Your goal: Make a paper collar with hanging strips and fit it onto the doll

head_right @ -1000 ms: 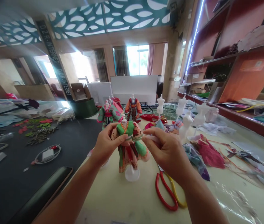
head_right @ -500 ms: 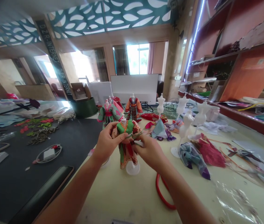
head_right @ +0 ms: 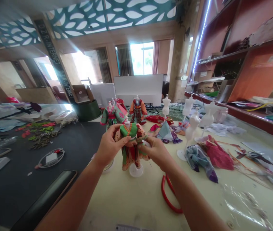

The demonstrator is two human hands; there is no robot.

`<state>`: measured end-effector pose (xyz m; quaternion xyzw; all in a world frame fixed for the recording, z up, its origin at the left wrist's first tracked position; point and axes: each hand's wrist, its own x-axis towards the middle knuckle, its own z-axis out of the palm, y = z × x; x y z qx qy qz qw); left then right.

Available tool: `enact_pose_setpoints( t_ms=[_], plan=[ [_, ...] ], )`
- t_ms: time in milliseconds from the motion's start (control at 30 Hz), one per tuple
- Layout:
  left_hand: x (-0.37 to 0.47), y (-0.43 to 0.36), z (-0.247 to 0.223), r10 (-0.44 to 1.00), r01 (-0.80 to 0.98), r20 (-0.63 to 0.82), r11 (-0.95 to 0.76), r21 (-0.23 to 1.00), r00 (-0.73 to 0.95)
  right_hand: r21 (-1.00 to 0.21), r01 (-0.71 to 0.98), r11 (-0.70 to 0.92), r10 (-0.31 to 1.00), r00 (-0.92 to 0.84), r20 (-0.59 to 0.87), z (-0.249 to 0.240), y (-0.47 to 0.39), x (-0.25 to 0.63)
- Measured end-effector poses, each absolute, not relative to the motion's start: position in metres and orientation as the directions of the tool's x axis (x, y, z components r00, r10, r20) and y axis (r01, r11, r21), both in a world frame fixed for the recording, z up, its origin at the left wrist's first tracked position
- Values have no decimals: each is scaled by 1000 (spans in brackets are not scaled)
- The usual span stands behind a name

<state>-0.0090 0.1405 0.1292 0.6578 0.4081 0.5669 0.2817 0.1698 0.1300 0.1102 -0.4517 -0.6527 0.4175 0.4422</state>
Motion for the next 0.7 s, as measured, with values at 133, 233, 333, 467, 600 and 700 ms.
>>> enact_pose_setpoints(
  t_ms=[133,233,333,467,600,700],
  plan=[
    [-6,139,128,837,262,548,-529,807,0,-927,241,287,954,-161,254,104,131,164],
    [-6,139,127,816,294,577,-553,780,5,-914,257,313,947,-158,280,103,130,161],
    [-6,139,128,809,305,588,-561,770,2,-904,271,330,942,-161,295,105,130,161],
    [-7,137,131,820,293,573,-544,786,-15,-892,306,332,942,-146,301,110,131,169],
    [-8,136,136,827,281,561,-532,799,-29,-878,367,307,950,-163,265,111,133,178],
    [-9,136,136,831,294,555,-522,801,-35,-859,425,284,958,-162,236,110,136,182]
  ],
)
